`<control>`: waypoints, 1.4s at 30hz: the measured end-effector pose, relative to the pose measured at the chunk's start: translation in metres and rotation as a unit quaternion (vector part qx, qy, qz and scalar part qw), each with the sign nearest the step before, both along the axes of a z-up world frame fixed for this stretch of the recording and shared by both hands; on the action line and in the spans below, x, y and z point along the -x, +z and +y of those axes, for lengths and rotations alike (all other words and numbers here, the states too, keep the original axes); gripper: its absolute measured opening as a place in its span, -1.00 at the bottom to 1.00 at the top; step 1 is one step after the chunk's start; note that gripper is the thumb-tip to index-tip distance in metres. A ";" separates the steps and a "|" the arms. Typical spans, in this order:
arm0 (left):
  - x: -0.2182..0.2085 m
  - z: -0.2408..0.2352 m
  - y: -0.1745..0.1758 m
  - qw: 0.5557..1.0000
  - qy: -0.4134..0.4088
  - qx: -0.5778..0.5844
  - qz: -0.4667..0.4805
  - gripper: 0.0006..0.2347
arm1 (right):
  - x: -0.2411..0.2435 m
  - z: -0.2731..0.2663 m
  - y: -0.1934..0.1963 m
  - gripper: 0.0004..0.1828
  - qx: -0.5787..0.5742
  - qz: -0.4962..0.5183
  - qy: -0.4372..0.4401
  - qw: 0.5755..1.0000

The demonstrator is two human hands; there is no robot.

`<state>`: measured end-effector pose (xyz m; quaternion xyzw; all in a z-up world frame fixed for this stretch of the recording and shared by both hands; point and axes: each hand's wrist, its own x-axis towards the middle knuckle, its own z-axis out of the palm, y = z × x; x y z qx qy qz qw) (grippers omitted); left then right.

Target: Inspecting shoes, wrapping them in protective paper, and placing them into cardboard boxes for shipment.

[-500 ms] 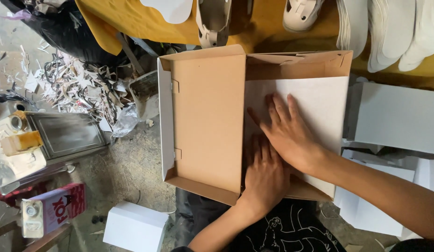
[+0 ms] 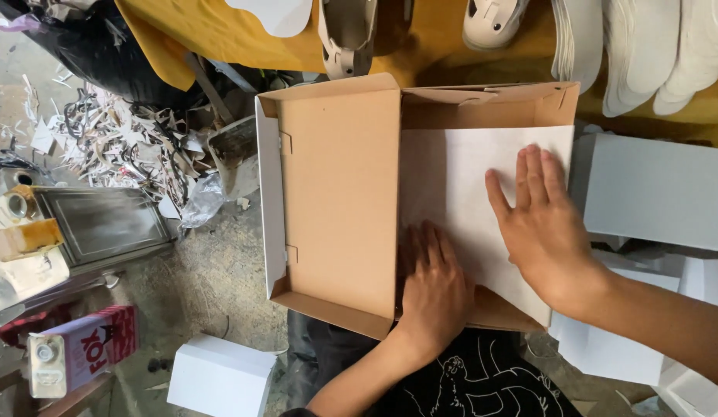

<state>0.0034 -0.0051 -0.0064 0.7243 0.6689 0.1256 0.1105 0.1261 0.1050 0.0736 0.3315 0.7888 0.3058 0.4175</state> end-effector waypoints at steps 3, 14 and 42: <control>-0.002 -0.001 -0.004 1.000 0.007 0.004 0.028 -0.32 | 0.001 0.006 -0.020 -0.07 0.010 -0.022 -0.027 0.999; 0.000 0.005 0.009 0.999 0.010 -0.052 -0.007 -0.46 | 0.007 0.015 -0.049 0.05 0.067 -0.022 -0.046 0.996; 0.013 -0.072 0.030 0.976 -0.203 -0.082 -0.018 -0.88 | -0.020 0.106 0.034 -0.55 0.104 0.774 -0.088 0.618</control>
